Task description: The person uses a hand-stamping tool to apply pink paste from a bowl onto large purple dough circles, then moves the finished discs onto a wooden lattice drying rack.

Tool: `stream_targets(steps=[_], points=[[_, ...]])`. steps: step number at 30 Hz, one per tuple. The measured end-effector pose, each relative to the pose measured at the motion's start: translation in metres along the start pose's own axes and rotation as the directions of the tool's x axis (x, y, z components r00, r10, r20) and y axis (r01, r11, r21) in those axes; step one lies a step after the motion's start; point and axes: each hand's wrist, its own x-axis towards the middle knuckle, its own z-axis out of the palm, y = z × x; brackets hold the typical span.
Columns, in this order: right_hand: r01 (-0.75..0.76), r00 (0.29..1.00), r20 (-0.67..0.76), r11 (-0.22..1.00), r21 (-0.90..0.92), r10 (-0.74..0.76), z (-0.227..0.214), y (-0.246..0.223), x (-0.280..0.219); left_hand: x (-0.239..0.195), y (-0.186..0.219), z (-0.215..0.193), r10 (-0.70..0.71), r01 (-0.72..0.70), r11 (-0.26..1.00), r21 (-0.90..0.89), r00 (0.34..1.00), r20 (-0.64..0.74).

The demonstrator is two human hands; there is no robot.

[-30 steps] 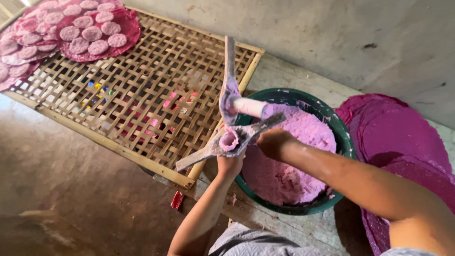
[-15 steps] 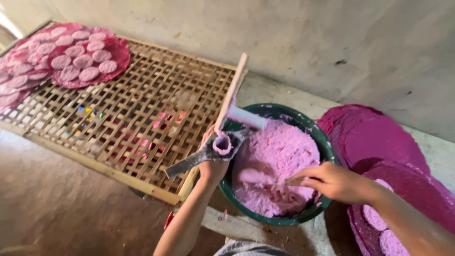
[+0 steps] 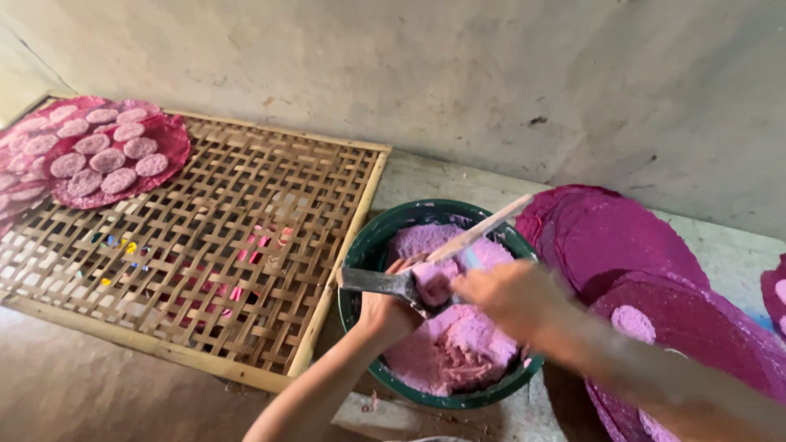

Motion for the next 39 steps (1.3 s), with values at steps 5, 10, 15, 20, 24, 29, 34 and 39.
stream_targets(steps=[5,10,15,20,24,29,34,39], points=[[0.149,0.982,-0.116,0.988,-0.036,-0.152,0.002,-0.017,-0.018,-0.008,-0.010,-0.015,-0.268,0.285,0.950,-0.127,0.954,0.135],[-0.312,0.946,-0.021,0.924,0.222,0.325,-0.009,0.001,-0.042,-0.006,-0.020,-0.030,-0.268,0.213,0.939,-0.271,0.946,-0.184],[-0.384,0.876,0.155,0.465,0.798,0.457,0.059,-0.052,-0.009,0.010,-0.017,-0.014,0.112,-0.052,0.990,0.132,0.860,-0.498],[-0.568,0.813,0.476,0.275,0.776,0.336,0.101,-0.049,-0.046,0.014,-0.034,-0.018,-0.202,0.206,0.978,-0.022,0.923,-0.327],[-0.449,0.795,0.337,0.115,0.886,0.504,0.117,-0.019,-0.043,0.009,-0.025,-0.006,-0.172,0.172,0.985,-0.025,0.939,-0.298],[0.036,0.847,-0.260,0.439,0.898,0.463,0.136,-0.052,-0.029,0.016,-0.036,0.010,-0.034,0.116,0.975,0.190,0.921,-0.389],[-0.610,0.783,0.441,0.404,0.681,0.439,0.081,-0.023,-0.051,0.009,-0.067,0.000,-0.028,0.160,0.931,0.328,0.927,-0.374],[-0.366,0.918,0.365,0.682,0.633,0.154,0.006,0.030,-0.010,-0.007,-0.047,-0.002,0.209,-0.145,0.959,0.244,0.942,-0.262]])
